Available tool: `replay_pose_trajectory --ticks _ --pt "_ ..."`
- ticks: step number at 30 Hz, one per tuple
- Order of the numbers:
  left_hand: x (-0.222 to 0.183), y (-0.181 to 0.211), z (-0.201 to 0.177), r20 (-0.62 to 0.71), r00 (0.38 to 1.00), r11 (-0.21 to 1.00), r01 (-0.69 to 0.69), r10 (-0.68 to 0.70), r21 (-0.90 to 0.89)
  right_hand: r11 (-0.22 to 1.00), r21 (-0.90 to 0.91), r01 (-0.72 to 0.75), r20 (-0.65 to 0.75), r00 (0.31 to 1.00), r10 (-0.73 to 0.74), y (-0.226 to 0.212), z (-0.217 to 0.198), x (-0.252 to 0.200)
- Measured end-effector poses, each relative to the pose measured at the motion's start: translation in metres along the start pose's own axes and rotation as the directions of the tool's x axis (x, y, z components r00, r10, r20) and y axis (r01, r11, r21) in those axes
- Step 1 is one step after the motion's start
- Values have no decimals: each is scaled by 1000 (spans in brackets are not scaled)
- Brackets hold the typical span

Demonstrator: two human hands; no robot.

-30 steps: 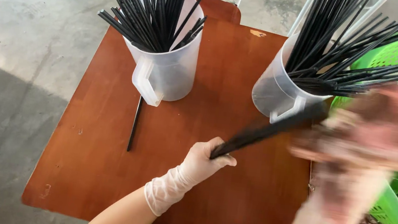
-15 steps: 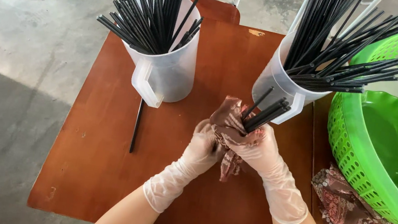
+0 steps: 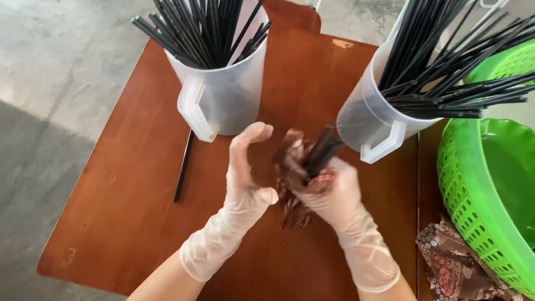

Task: The person cleans black chopsticks using a cloth, then places them into plastic containers.

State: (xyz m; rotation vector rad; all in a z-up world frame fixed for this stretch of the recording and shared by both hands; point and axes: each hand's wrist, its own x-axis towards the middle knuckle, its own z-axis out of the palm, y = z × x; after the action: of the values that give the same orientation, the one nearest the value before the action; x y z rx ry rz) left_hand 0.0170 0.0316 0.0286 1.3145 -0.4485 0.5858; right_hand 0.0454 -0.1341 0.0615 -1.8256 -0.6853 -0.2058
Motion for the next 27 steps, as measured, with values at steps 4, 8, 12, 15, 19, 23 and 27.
replay_pose_trajectory --ticks 4,8,12,15,19,23,27 --pt "24 39 17 74 996 971 33 -52 238 995 -101 22 42 999 -18 17 12 2" --pt "56 41 44 216 763 773 632 -609 -56 990 136 -35 11 999 34 19 17 5" --pt "63 31 63 31 692 693 721 -721 6 938 337 -84 -30 995 100 36 23 -2" --pt "64 21 67 -7 781 779 624 -625 59 946 311 -91 15 996 90 63 27 -16" --pt "69 13 62 -106 766 762 642 -634 82 980 98 -171 72 984 164 94 30 -23" --pt "88 23 66 -112 750 757 653 -652 -35 993 -37 -112 42 993 114 97 30 -18" --pt "127 59 77 -140 802 808 589 -580 29 936 -36 -349 145 925 350 93 25 -10"
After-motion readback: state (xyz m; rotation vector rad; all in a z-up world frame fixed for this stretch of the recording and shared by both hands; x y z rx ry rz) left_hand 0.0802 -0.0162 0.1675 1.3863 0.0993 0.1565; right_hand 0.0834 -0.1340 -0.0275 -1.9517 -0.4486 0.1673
